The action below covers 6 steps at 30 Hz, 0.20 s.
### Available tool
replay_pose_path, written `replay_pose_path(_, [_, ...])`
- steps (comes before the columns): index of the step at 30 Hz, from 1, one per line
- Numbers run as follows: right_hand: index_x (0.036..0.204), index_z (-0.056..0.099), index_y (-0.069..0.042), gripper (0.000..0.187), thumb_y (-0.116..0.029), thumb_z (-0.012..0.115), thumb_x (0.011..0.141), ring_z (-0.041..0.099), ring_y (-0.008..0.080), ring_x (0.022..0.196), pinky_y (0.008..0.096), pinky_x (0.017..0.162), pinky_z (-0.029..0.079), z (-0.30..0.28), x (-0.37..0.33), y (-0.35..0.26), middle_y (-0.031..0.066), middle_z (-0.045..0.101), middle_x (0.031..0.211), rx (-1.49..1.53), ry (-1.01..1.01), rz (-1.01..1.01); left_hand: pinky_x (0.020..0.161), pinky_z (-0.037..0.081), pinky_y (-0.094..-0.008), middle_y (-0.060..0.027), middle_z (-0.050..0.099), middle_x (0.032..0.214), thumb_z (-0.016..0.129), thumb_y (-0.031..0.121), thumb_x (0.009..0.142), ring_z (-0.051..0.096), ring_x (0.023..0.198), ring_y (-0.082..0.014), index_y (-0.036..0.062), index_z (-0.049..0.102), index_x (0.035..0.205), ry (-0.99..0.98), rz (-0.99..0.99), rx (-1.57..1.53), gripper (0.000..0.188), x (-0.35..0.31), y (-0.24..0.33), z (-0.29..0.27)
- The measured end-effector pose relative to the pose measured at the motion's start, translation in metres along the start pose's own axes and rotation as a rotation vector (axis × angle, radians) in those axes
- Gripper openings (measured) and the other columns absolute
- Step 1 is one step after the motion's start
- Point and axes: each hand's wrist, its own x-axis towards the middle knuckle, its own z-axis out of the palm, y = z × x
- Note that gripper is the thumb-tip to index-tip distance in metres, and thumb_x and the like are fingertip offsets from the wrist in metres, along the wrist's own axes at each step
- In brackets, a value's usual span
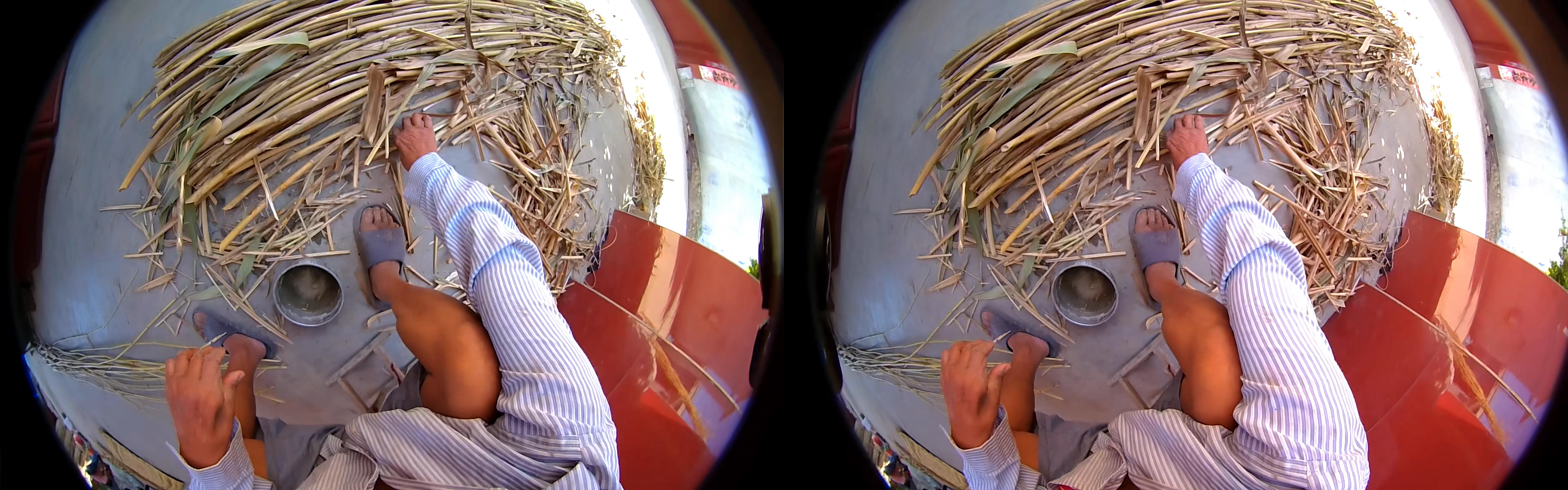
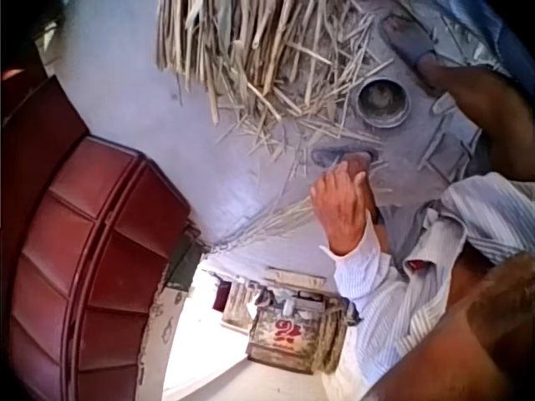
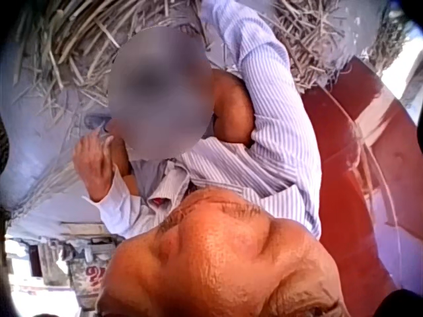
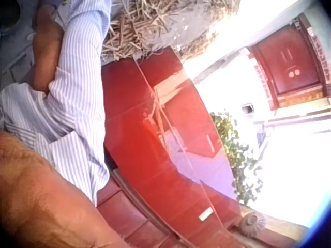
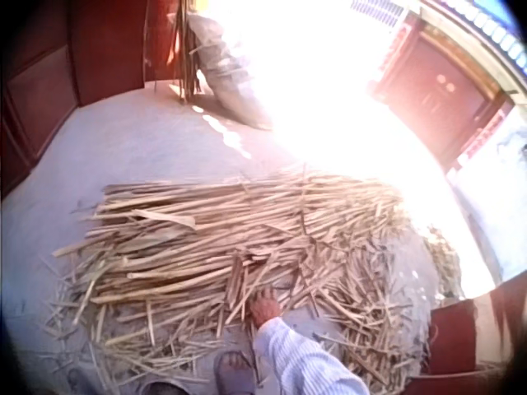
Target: The person sits on the floor and processes long dried plant stalks by hand. They repeatedly pull the outer layers off each stalk, creating a pile of processed material and a separate pile of waste.
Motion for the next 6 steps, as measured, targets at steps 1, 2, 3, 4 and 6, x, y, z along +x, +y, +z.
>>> replay_pose_path(1, [0.104, 0.067, -0.01, 0.023, -0.015, 0.059, 0.084, 0.054, 0.0296, 0.109, 0.0484, 0.1, 0.034, -0.002, -0.004, 0.006, 0.0125, 0.062, 0.107, 0.024, -0.035, -0.019, 0.079, 0.037, -0.0434, -0.018, 0.06, 0.098, 0.066, 0.019, 0.079, 0.052, 0.09, -0.0363, -0.003, 0.057, 0.102, 0.005, 0.005, 0.003, 0.033, 0.001, -0.001, 0.0])
replay_pose_path(2, [0.104, 0.067, -0.01, 0.023, -0.015, 0.06, 0.083, 0.055, 0.0297, 0.109, 0.0488, 0.101, 0.033, -0.011, -0.009, 0.01, 0.0128, 0.063, 0.106, 0.048, -0.073, -0.043, 0.079, 0.037, -0.0434, -0.0179, 0.06, 0.098, 0.066, 0.019, 0.079, 0.052, 0.089, -0.0363, -0.0029, 0.057, 0.102, 0.014, 0.004, 0.005, 0.034, -0.001, -0.003, 0.0])
replay_pose_path(3, [0.104, 0.067, -0.011, 0.023, -0.015, 0.06, 0.082, 0.055, 0.0299, 0.109, 0.0493, 0.102, 0.033, -0.019, -0.014, 0.015, 0.0131, 0.063, 0.104, 0.071, -0.109, -0.065, 0.078, 0.037, -0.0434, -0.0179, 0.06, 0.098, 0.066, 0.02, 0.079, 0.052, 0.089, -0.0362, -0.0028, 0.057, 0.102, 0.024, 0.004, 0.007, 0.034, -0.002, -0.006, 0.0])
replay_pose_path(4, [0.104, 0.067, -0.012, 0.027, -0.015, 0.063, 0.078, 0.056, 0.0306, 0.109, 0.0515, 0.106, 0.03, -0.023, -0.018, 0.02, 0.0144, 0.064, 0.102, 0.108, -0.11, -0.036, 0.078, 0.037, -0.0433, -0.0179, 0.06, 0.098, 0.066, 0.02, 0.079, 0.052, 0.088, -0.0362, -0.0027, 0.058, 0.103, 0.035, 0.004, 0.009, 0.034, -0.003, -0.006, 0.0])
replay_pose_path(6, [0.103, 0.067, -0.012, 0.028, -0.017, 0.066, 0.076, 0.055, 0.031, 0.111, 0.0538, 0.107, 0.028, -0.045, -0.025, 0.036, 0.015, 0.063, 0.106, 0.148, 0.015, -0.043, 0.08, 0.038, -0.0441, -0.0186, 0.06, 0.098, 0.068, 0.022, 0.079, 0.053, 0.092, -0.0364, -0.0019, 0.058, 0.104, 0.021, -0.043, -0.018, 0.036, -0.004, -0.001, -0.004])
